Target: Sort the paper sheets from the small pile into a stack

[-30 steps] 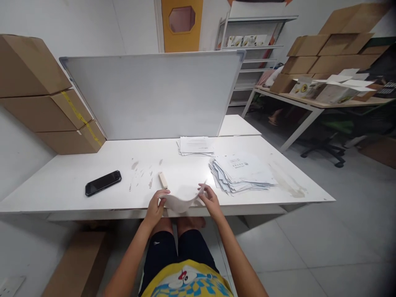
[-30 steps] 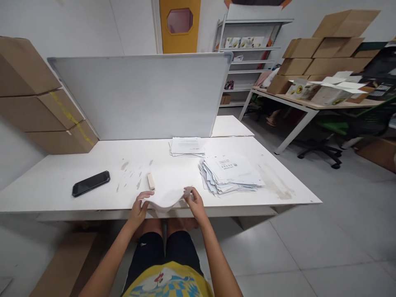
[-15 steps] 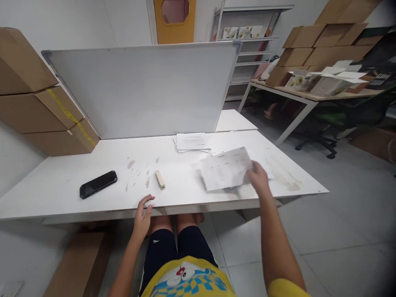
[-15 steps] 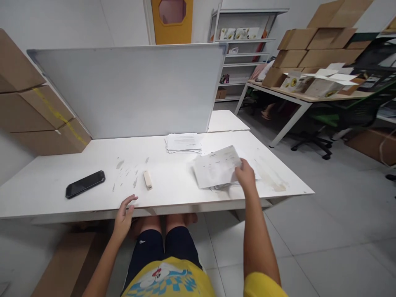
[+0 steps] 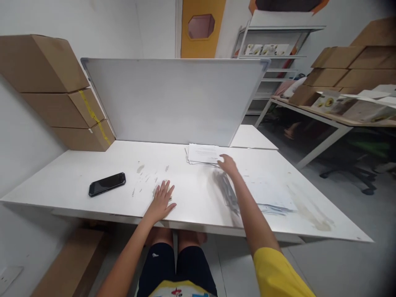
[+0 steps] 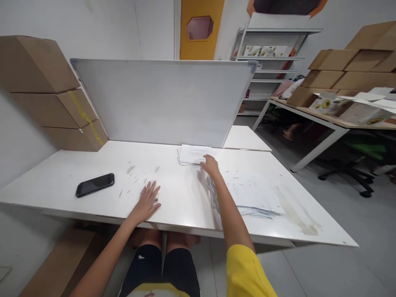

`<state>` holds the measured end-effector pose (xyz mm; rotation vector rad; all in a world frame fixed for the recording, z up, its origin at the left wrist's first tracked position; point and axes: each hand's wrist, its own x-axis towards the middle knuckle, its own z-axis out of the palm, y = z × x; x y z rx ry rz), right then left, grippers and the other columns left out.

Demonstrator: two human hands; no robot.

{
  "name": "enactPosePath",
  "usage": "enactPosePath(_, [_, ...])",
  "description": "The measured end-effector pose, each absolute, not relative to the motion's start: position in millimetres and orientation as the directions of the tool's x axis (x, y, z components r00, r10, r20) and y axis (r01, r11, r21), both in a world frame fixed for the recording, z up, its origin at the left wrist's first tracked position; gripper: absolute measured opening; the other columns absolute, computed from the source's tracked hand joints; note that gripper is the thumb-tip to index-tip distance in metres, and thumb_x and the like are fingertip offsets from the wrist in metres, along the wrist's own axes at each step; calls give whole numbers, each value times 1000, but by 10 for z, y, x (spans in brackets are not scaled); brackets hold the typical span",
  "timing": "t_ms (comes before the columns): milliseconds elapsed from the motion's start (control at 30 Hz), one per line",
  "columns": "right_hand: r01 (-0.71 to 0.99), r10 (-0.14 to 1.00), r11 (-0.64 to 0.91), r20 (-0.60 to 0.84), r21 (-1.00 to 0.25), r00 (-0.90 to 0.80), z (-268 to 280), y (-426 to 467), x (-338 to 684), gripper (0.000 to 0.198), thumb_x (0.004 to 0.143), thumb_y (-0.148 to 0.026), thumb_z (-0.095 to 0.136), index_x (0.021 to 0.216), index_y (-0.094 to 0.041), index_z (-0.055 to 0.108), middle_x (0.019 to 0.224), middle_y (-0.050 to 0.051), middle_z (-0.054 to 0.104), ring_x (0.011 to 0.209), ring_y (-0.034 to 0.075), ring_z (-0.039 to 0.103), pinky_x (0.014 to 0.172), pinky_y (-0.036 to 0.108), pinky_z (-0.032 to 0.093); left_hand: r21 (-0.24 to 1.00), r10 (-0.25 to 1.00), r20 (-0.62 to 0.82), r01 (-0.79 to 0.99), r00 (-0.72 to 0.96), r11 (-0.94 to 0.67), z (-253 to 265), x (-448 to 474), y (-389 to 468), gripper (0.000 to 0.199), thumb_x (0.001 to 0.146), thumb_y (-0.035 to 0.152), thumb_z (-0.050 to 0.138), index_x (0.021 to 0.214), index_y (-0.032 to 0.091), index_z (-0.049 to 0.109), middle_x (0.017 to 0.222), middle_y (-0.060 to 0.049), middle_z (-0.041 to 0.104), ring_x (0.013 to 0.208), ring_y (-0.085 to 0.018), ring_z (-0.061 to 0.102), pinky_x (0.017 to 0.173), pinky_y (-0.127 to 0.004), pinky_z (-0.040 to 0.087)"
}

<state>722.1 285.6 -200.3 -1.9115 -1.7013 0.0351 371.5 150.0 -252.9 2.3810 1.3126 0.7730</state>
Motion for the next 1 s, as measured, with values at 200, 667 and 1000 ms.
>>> enactPosePath(200, [897, 974, 66, 222, -437, 36, -2406, 3226, 6501, 46, 86, -27, 50, 130, -11, 52, 137, 17, 50, 125, 25, 43, 104, 37, 26, 553, 876, 290, 681, 385, -481, -2591, 3655, 1525, 59, 91, 39, 48, 146, 27, 31, 156, -9, 25, 146, -26, 10, 116, -49, 12])
enactPosePath(667, [153, 686, 223, 266, -963, 678, -2316, 1673, 5852, 56, 91, -51, 37, 121, -8, 57, 113, 17, 65, 105, 24, 59, 84, 34, 46, 591, 885, 319, 659, 340, -466, -2479, 3696, 1526, 59, 90, 40, 47, 145, 21, 34, 155, -10, 27, 146, -26, 11, 117, -45, 13])
enactPosePath(1000, [-291, 931, -113, -204, -950, 304, -2507, 637, 5862, 44, 71, -36, 58, 108, -13, 62, 98, 12, 72, 86, 27, 68, 74, 38, 55, 824, 908, 255, 416, 334, -384, -2405, 3668, 1584, 50, 88, 50, 47, 130, 24, 56, 144, -8, 46, 143, -27, 22, 116, -47, 17])
